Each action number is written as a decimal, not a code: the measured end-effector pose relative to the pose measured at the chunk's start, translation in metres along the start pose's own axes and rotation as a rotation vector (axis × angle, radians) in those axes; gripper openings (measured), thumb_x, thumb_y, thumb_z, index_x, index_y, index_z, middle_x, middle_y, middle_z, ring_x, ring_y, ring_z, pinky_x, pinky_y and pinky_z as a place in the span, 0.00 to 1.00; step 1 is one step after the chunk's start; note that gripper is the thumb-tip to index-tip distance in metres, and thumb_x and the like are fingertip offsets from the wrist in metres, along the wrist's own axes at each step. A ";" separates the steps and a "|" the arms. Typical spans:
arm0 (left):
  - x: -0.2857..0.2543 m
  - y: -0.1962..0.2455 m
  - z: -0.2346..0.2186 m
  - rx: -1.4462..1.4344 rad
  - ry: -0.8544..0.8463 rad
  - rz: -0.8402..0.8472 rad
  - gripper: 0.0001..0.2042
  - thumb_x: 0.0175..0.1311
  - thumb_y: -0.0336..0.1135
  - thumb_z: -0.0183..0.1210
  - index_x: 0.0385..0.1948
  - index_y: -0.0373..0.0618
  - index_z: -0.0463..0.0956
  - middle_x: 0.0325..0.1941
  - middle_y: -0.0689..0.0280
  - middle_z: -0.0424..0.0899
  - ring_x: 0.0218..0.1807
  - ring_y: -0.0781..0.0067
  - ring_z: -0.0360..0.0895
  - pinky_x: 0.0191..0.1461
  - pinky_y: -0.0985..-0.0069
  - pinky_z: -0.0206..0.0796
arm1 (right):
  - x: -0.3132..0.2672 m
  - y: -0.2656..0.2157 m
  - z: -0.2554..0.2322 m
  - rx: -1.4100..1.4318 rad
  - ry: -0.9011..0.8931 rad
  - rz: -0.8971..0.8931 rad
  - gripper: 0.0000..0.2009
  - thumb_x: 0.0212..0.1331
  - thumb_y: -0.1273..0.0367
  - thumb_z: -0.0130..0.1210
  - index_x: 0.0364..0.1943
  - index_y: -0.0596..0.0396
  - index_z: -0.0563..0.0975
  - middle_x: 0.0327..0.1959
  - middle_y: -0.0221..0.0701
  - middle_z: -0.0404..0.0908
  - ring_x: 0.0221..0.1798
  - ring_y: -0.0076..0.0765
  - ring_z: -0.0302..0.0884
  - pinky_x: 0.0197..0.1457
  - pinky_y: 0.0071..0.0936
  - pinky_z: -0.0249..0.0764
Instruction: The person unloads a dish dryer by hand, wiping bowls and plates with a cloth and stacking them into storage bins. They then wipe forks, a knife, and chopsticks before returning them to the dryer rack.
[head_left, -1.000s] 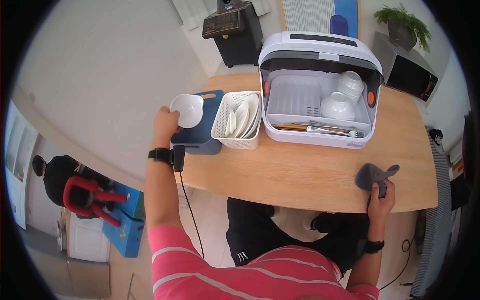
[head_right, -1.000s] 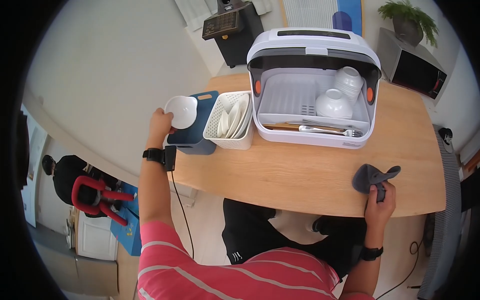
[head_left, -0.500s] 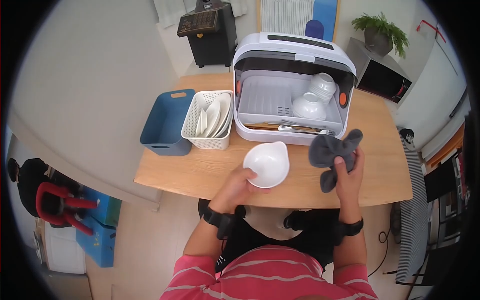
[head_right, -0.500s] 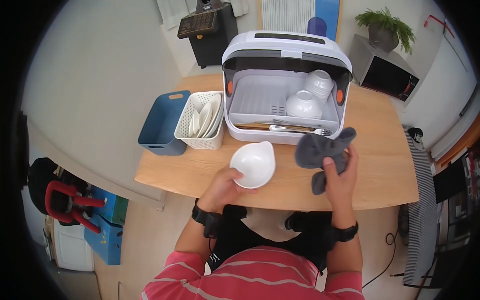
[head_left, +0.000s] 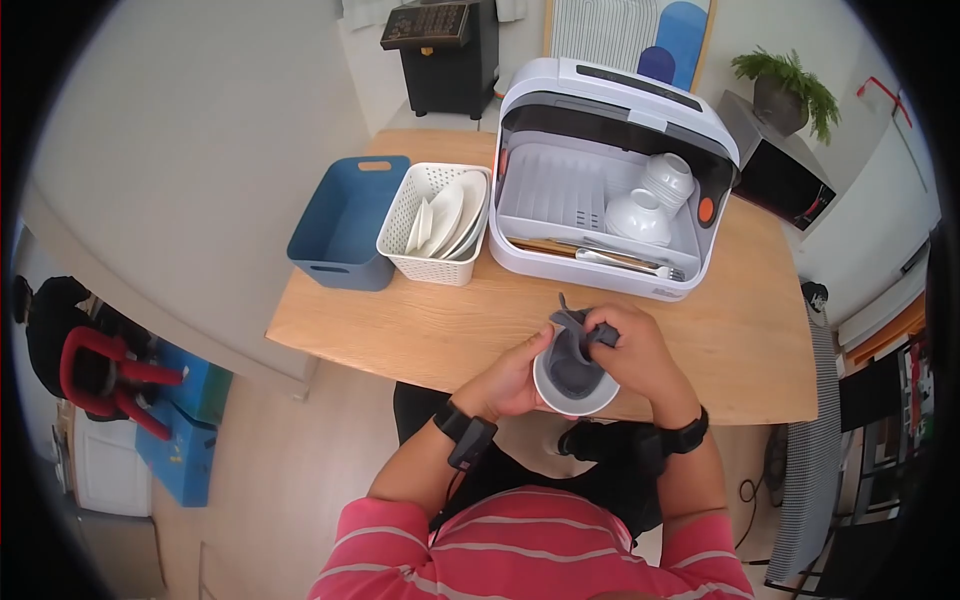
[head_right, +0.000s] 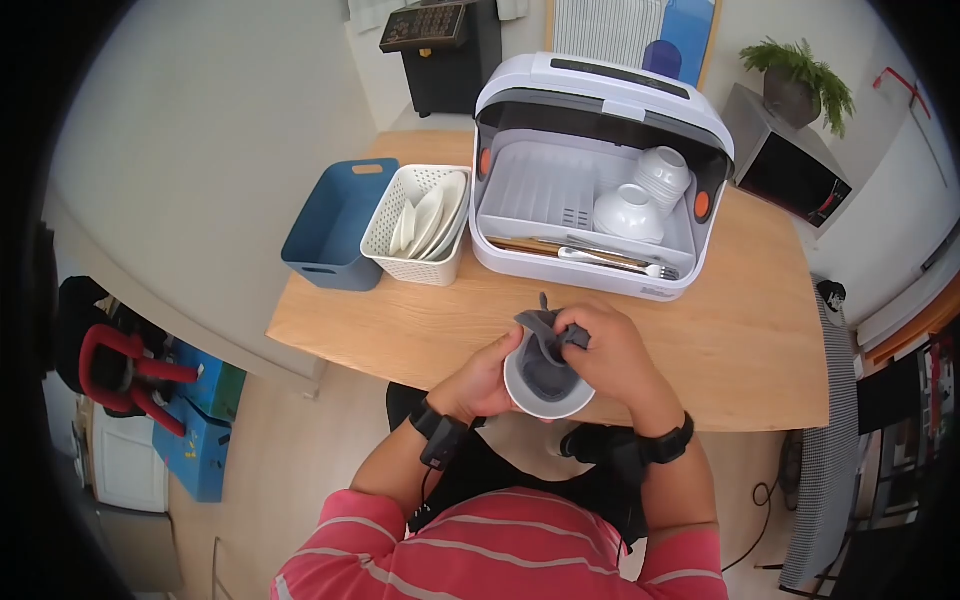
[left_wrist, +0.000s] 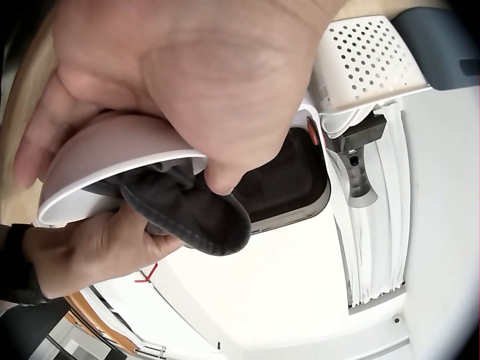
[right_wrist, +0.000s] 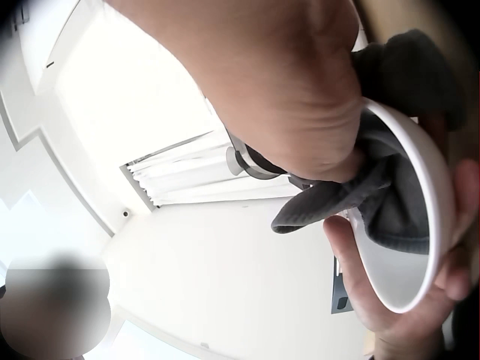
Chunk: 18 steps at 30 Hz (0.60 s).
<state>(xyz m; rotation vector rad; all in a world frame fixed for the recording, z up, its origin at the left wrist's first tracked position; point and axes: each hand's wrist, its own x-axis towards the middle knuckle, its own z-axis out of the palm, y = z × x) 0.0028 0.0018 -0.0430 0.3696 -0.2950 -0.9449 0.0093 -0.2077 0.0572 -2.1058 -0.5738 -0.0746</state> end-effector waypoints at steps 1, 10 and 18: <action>0.002 -0.002 0.006 0.007 0.111 0.050 0.33 0.79 0.62 0.42 0.74 0.47 0.59 0.70 0.57 0.74 0.69 0.55 0.76 0.62 0.47 0.78 | 0.002 -0.002 0.001 -0.052 -0.001 -0.013 0.13 0.48 0.81 0.62 0.40 0.56 0.80 0.42 0.38 0.82 0.47 0.50 0.81 0.52 0.36 0.76; -0.003 -0.015 0.014 0.069 0.170 0.420 0.31 0.78 0.50 0.54 0.75 0.47 0.56 0.74 0.62 0.68 0.75 0.64 0.66 0.78 0.57 0.59 | -0.025 0.034 0.045 -0.021 0.267 0.095 0.11 0.51 0.79 0.63 0.40 0.57 0.79 0.44 0.39 0.82 0.47 0.48 0.82 0.52 0.36 0.77; 0.001 -0.014 0.018 0.165 0.234 0.467 0.42 0.70 0.54 0.63 0.78 0.48 0.50 0.77 0.61 0.64 0.77 0.63 0.63 0.79 0.56 0.58 | -0.039 0.019 0.018 -0.041 0.240 0.287 0.15 0.56 0.77 0.65 0.49 0.59 0.79 0.43 0.40 0.85 0.43 0.35 0.84 0.48 0.30 0.79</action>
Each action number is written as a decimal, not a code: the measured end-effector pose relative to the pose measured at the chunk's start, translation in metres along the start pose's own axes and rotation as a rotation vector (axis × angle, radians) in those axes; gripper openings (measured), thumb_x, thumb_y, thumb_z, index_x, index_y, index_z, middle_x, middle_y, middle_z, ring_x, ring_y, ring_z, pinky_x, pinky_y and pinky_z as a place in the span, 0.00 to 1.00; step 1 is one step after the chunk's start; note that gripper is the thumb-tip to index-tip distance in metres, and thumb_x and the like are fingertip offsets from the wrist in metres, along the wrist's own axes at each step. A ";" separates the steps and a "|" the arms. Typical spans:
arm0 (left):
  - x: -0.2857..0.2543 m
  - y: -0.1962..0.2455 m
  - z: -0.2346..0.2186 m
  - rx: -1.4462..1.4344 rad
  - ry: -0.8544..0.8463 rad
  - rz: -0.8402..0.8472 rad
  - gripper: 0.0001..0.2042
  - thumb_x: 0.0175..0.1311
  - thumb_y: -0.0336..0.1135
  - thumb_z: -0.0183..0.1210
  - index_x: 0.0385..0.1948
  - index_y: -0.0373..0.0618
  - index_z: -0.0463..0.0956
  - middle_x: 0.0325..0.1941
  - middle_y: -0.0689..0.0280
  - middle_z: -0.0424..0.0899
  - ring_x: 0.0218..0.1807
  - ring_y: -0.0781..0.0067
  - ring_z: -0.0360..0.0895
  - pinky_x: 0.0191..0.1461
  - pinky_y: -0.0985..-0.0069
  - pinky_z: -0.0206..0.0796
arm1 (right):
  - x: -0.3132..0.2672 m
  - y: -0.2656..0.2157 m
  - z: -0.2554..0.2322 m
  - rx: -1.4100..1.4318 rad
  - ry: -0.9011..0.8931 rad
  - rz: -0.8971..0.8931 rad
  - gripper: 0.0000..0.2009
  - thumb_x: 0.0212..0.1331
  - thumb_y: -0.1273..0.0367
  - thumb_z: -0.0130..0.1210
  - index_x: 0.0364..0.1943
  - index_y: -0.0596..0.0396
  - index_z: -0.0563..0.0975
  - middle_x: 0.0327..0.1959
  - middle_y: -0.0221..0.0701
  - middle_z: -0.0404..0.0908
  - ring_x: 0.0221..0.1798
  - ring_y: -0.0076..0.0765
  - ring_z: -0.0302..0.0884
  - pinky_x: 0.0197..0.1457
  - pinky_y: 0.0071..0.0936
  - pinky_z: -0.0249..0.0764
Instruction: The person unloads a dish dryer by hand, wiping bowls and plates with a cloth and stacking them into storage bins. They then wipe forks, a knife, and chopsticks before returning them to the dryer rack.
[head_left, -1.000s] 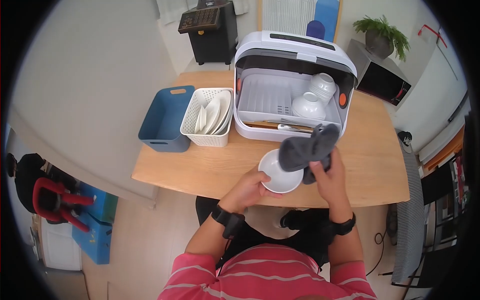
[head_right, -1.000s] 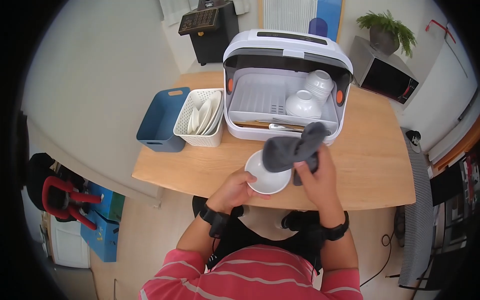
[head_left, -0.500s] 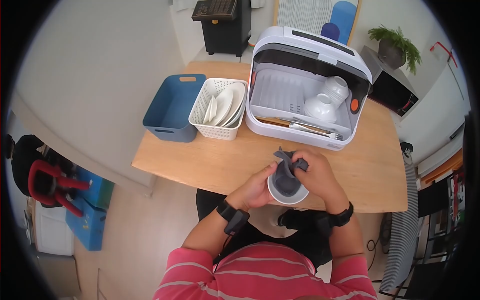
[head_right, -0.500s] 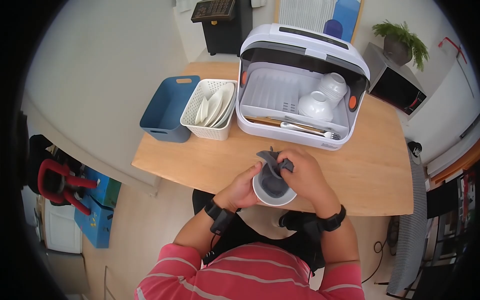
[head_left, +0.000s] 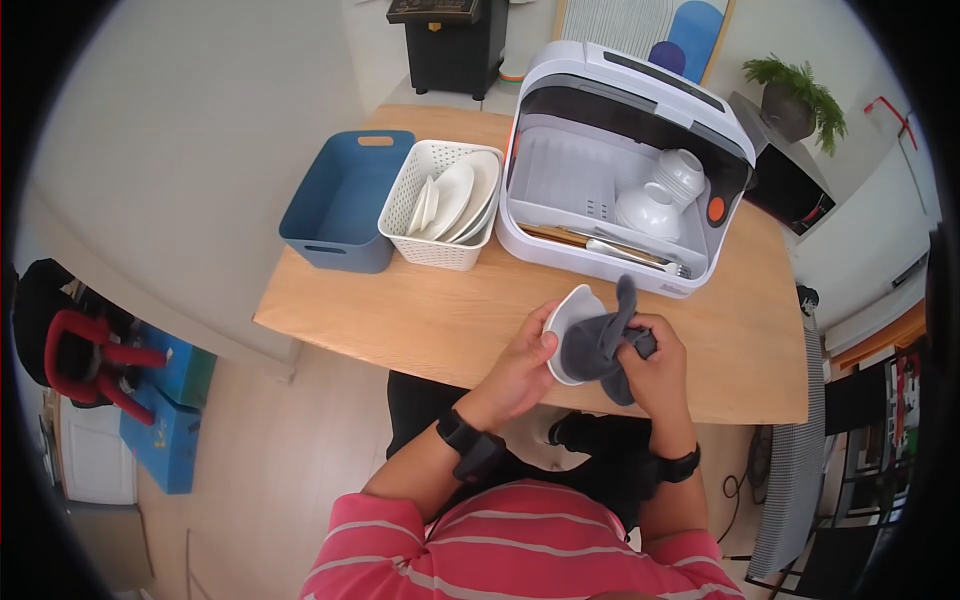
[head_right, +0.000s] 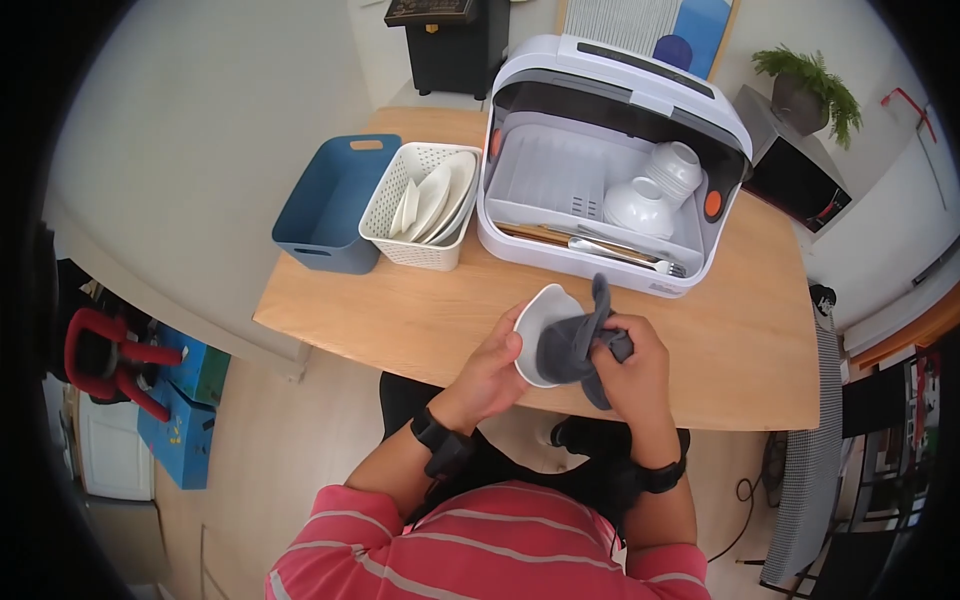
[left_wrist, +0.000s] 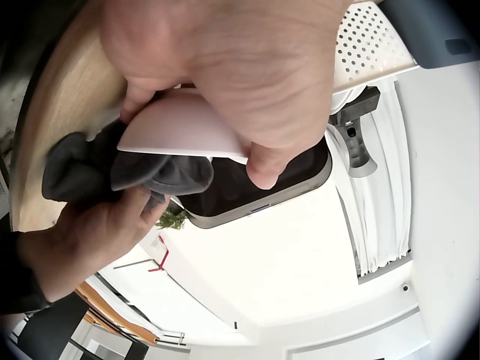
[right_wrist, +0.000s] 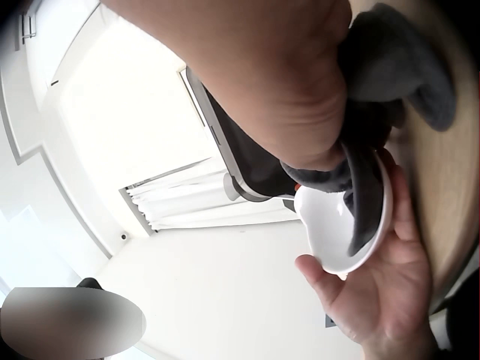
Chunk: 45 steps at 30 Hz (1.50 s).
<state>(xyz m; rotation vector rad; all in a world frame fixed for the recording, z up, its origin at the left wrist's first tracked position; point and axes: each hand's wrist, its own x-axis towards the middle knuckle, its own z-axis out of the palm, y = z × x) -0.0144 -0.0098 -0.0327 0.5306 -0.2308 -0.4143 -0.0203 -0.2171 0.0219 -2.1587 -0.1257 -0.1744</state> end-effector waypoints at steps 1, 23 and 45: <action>0.001 0.002 0.001 0.011 -0.014 -0.016 0.43 0.68 0.54 0.65 0.78 0.49 0.50 0.76 0.61 0.64 0.77 0.64 0.63 0.78 0.57 0.58 | -0.001 -0.005 0.009 0.111 0.108 -0.007 0.15 0.57 0.77 0.65 0.49 0.59 0.79 0.44 0.39 0.85 0.44 0.34 0.84 0.49 0.30 0.79; -0.011 -0.005 0.004 0.267 0.054 -0.002 0.52 0.57 0.55 0.74 0.78 0.47 0.50 0.78 0.61 0.60 0.79 0.63 0.58 0.80 0.61 0.54 | -0.025 0.077 -0.067 -0.520 0.291 -0.398 0.13 0.40 0.76 0.62 0.35 0.50 0.83 0.49 0.35 0.86 0.52 0.50 0.81 0.58 0.45 0.74; 0.236 0.048 0.113 2.261 -0.387 0.328 0.46 0.41 0.31 0.78 0.70 0.45 0.68 0.77 0.50 0.66 0.77 0.46 0.62 0.79 0.62 0.56 | -0.049 0.123 -0.106 -0.419 0.606 -0.211 0.13 0.42 0.71 0.65 0.37 0.48 0.85 0.48 0.32 0.84 0.51 0.46 0.79 0.56 0.43 0.72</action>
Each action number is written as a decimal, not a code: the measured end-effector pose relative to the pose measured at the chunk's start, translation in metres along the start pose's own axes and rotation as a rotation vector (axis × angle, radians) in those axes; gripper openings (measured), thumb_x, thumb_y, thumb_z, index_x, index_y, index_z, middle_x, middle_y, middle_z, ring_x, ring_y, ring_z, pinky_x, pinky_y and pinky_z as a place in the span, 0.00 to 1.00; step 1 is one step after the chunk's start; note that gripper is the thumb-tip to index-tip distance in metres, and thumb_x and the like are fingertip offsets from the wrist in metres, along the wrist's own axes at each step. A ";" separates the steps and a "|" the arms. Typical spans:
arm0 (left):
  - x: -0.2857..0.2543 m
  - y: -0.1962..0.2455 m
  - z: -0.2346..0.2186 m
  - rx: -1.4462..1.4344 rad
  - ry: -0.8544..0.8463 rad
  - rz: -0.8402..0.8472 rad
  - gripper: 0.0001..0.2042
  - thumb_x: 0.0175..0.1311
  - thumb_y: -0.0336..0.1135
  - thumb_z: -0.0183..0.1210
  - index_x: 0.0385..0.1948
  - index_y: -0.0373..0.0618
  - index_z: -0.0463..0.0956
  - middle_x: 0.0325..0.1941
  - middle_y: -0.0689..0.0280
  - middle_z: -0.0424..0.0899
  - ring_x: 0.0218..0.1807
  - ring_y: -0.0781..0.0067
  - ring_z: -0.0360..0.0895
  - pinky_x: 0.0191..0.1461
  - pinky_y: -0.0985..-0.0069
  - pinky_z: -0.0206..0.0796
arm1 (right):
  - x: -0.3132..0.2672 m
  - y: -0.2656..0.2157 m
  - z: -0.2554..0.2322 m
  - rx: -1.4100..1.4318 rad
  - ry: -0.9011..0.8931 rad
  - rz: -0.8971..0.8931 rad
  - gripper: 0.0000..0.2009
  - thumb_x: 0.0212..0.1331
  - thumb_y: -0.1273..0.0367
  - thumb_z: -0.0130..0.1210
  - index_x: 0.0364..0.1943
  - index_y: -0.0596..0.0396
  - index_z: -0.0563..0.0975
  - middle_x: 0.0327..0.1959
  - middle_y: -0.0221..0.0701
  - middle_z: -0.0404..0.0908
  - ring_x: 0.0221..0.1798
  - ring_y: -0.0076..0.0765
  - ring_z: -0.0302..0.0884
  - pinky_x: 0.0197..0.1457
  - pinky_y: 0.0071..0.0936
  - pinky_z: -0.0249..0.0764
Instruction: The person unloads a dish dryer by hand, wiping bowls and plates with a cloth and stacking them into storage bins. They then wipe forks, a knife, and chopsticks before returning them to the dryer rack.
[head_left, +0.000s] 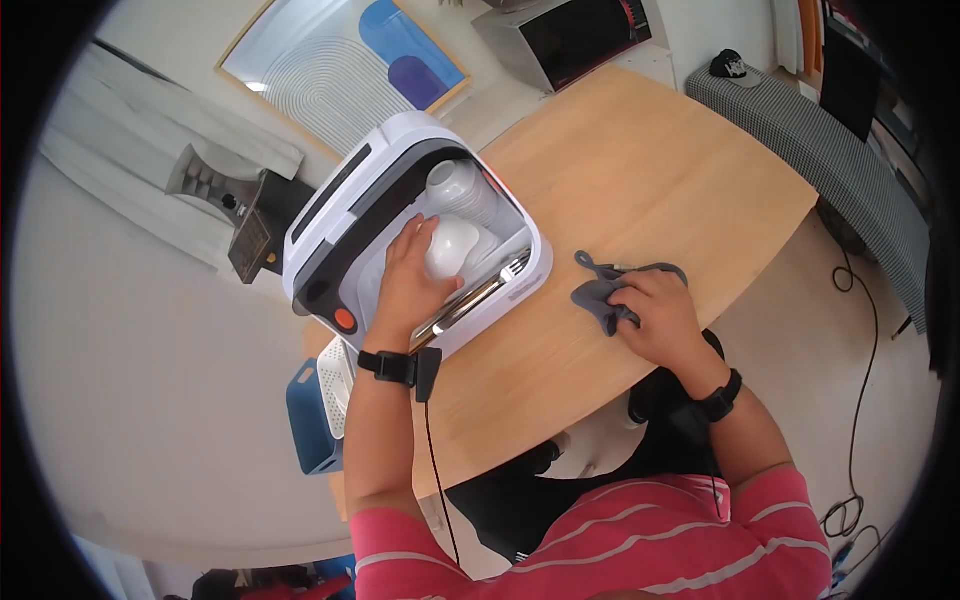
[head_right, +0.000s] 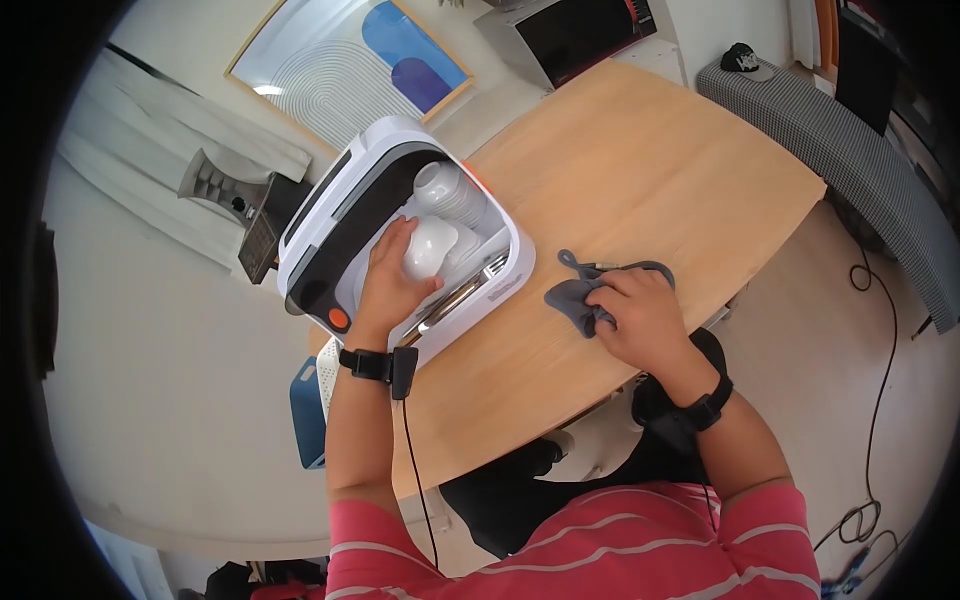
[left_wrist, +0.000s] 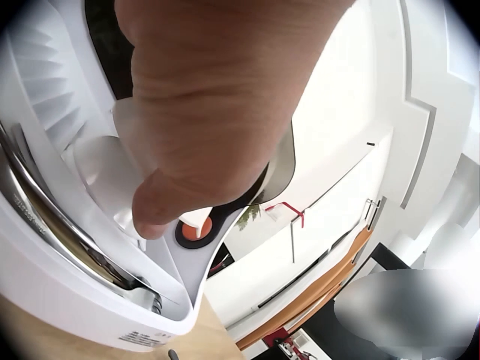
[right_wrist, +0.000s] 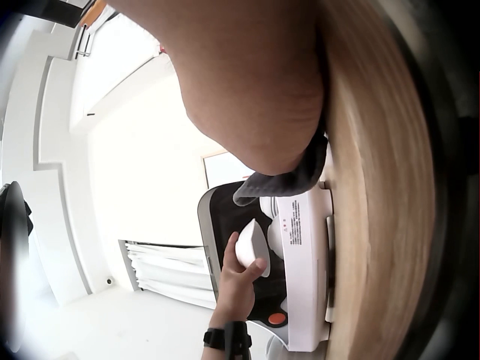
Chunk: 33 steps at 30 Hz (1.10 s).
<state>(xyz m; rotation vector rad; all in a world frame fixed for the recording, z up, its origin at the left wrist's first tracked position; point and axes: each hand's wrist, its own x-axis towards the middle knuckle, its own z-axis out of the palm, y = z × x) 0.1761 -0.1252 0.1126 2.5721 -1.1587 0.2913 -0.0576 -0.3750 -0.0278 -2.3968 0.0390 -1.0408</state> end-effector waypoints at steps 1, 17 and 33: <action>0.005 -0.005 0.005 -0.002 -0.002 0.007 0.46 0.41 0.31 0.78 0.70 0.45 0.68 0.77 0.50 0.66 0.77 0.46 0.62 0.79 0.62 0.56 | 0.000 0.000 0.000 -0.005 0.003 0.004 0.13 0.42 0.71 0.65 0.37 0.48 0.85 0.48 0.32 0.84 0.51 0.46 0.79 0.56 0.43 0.72; 0.006 -0.009 0.027 -0.112 -0.059 -0.017 0.44 0.46 0.34 0.78 0.72 0.46 0.68 0.80 0.48 0.60 0.79 0.45 0.60 0.80 0.63 0.56 | 0.000 0.000 -0.001 0.023 -0.019 0.027 0.13 0.42 0.71 0.64 0.36 0.48 0.85 0.48 0.32 0.83 0.50 0.44 0.79 0.56 0.43 0.72; -0.215 -0.089 -0.040 0.100 0.618 -0.591 0.08 0.65 0.27 0.62 0.44 0.38 0.78 0.47 0.56 0.84 0.47 0.57 0.83 0.51 0.66 0.75 | 0.001 0.002 0.007 -0.012 -0.023 -0.012 0.13 0.43 0.76 0.62 0.38 0.54 0.82 0.50 0.42 0.84 0.52 0.55 0.81 0.58 0.46 0.74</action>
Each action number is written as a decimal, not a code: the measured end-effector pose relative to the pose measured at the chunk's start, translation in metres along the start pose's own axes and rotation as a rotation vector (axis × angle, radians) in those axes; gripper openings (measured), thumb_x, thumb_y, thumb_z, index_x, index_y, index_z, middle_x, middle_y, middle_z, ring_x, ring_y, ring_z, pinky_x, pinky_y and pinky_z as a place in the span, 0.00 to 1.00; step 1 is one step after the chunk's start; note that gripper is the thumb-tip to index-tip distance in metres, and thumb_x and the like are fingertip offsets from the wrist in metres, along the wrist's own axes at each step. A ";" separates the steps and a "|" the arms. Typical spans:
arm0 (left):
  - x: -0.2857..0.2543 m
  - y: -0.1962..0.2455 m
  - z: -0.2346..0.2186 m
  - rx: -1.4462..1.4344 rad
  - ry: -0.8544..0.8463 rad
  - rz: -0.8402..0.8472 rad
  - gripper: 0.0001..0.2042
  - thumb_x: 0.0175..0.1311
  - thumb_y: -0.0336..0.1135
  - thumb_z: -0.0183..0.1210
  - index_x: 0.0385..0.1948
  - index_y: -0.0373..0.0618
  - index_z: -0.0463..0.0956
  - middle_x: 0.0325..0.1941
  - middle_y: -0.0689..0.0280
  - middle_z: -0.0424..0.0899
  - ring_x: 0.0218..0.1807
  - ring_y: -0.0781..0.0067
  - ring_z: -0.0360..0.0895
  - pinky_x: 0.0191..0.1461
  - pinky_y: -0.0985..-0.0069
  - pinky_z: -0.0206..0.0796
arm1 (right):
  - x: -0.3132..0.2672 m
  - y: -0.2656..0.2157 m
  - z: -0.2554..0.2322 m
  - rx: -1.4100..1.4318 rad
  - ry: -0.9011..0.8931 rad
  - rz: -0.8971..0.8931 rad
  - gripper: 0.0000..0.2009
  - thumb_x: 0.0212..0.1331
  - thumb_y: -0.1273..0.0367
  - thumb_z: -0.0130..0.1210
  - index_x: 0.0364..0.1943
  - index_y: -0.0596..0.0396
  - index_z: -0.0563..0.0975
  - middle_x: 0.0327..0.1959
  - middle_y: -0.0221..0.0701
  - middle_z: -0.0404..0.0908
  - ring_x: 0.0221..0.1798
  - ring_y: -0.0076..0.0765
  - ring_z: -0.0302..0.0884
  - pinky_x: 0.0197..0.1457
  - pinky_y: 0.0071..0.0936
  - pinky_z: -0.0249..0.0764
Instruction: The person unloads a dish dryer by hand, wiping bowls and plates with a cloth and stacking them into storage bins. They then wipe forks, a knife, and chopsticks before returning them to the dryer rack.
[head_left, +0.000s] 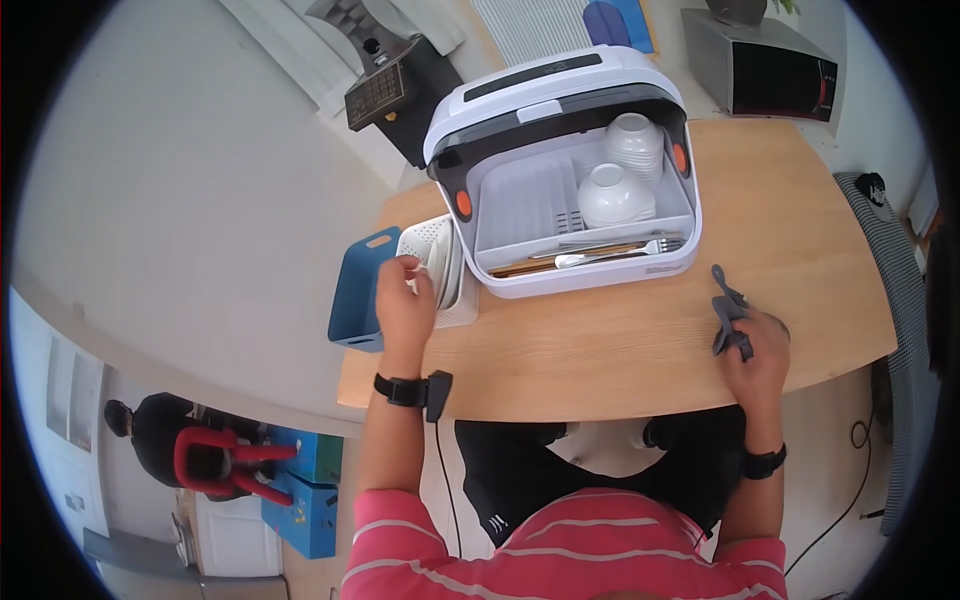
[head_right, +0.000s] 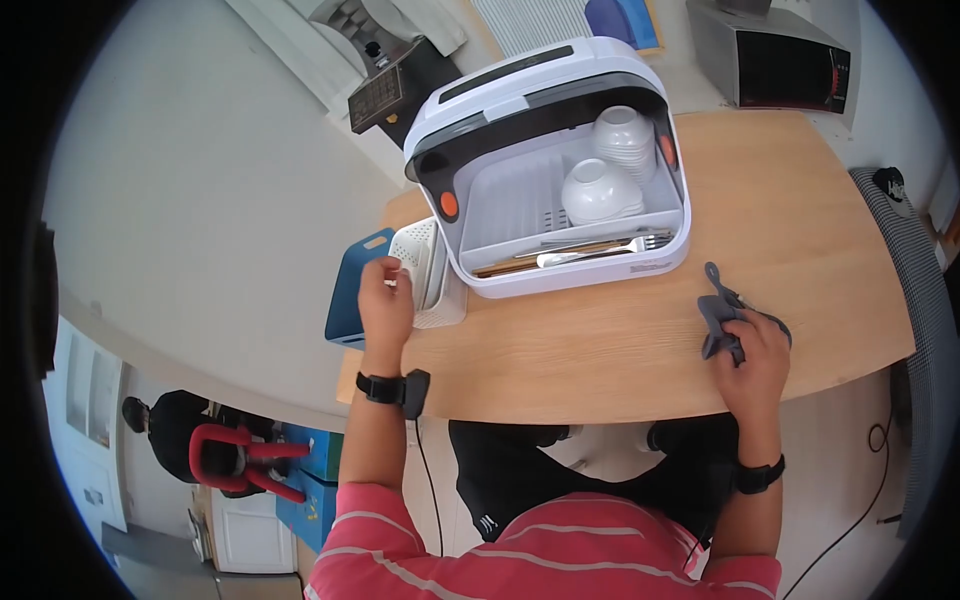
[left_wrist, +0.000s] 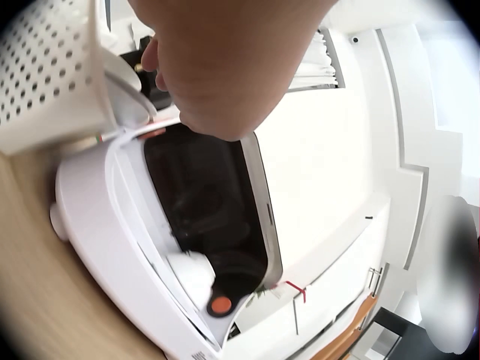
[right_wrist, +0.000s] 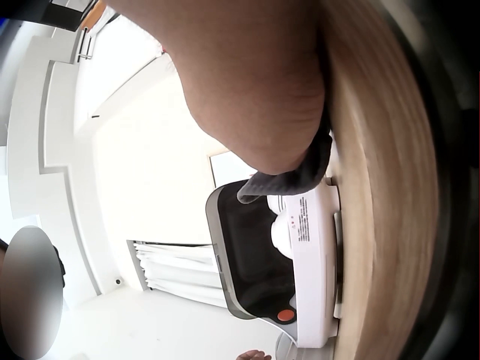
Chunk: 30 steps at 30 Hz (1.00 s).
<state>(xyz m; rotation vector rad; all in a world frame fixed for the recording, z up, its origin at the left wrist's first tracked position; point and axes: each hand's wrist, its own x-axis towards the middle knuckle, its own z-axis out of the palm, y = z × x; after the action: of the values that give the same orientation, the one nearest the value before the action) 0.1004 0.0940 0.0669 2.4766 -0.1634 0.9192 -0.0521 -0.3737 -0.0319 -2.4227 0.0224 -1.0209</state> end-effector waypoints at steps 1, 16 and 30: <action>0.009 -0.010 -0.008 0.000 0.003 -0.002 0.08 0.65 0.27 0.62 0.44 0.38 0.78 0.47 0.56 0.84 0.47 0.57 0.83 0.51 0.66 0.75 | 0.000 0.000 0.001 0.001 0.000 -0.004 0.13 0.43 0.76 0.62 0.38 0.54 0.82 0.50 0.42 0.84 0.52 0.55 0.81 0.58 0.46 0.74; 0.033 0.015 -0.015 0.096 -0.286 -0.214 0.12 0.66 0.43 0.61 0.38 0.44 0.83 0.37 0.58 0.89 0.41 0.54 0.86 0.45 0.61 0.77 | -0.002 -0.003 0.001 -0.078 0.012 -0.015 0.12 0.46 0.77 0.63 0.38 0.53 0.82 0.50 0.43 0.84 0.53 0.55 0.80 0.59 0.46 0.73; 0.044 -0.036 -0.021 0.412 -0.691 -0.345 0.18 0.54 0.48 0.68 0.37 0.42 0.86 0.36 0.55 0.89 0.39 0.55 0.87 0.43 0.62 0.76 | 0.000 -0.005 -0.001 -0.044 0.024 -0.023 0.12 0.46 0.76 0.63 0.38 0.53 0.83 0.49 0.42 0.84 0.51 0.54 0.81 0.57 0.47 0.74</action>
<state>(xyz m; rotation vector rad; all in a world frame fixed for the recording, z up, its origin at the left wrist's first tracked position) 0.1320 0.1383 0.0938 2.9757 0.2473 -0.0825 -0.0536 -0.3695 -0.0284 -2.4555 0.0254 -1.0709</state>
